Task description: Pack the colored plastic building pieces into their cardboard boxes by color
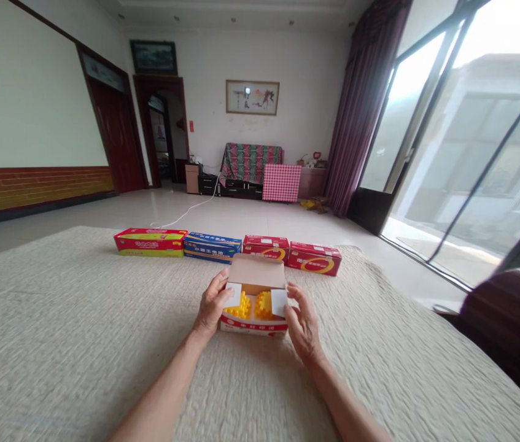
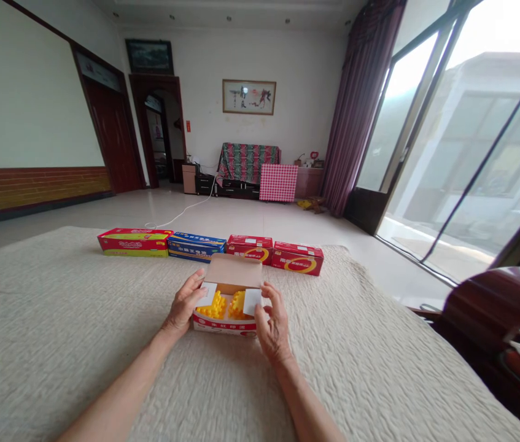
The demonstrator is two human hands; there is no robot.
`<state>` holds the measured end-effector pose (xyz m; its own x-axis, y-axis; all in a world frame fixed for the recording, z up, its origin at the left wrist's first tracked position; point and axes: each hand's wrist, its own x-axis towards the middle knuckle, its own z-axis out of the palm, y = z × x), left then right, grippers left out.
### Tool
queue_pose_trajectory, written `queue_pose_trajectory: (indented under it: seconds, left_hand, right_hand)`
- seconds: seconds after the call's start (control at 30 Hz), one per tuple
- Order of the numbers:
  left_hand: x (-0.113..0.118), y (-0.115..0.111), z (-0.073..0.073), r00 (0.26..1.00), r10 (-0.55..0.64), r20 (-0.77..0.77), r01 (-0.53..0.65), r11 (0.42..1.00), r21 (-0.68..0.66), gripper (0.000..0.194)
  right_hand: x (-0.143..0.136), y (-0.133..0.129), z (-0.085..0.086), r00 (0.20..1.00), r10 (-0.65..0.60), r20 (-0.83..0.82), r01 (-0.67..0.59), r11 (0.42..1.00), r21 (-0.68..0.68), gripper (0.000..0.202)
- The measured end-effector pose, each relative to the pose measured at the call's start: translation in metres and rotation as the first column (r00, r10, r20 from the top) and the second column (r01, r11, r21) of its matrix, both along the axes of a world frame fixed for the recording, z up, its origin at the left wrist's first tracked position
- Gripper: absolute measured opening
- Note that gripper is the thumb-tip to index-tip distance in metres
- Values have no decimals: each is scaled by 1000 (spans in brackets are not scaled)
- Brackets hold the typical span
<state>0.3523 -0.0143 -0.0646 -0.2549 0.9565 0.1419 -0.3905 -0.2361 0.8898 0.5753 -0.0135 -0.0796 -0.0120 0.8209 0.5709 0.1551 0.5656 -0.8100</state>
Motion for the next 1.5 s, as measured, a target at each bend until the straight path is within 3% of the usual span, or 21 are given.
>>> queue_pose_trajectory:
  seconds: [0.13,0.3,0.5,0.63,0.73,0.97,1.2,1.5]
  left_hand:
    - [3,-1,0,1000,-5,-11,5,1000,-1,86]
    - [3,-1,3,999,9,-35,-10,999,-33,78]
    - [4,0,4,993,26,-115,-30,999,-34,49]
    - [3,0,1,992,72,-100,-75,997,-23,40]
    - [2,0,0,993,56,-106,-58,998,-8,36]
    - [0,4,-3,995,60,-83,-64,997,-45,44]
    - [0,3,-3,998,61,-28,-62,998,-27,48]
    - [2,-8,0,956,83,-281,-62,995,82,52]
  right_hand:
    - [2,7,-3,996,22,-90,-34,990,-136,51]
    - [4,13,-3,987,92,-129,-111,982,-154,55]
    - [1,7,1,989,115,-98,-124,988,-88,56]
    - [1,-3,5,997,36,70,-38,999,18,48]
    - [0,-10,10,986,39,160,-58,992,115,50]
    - [-4,-8,13,994,35,108,-42,997,58,26]
    - [-3,-7,11,993,20,112,-32,994,108,23]
    - [-2,-10,16,980,-6,199,-33,981,189,19]
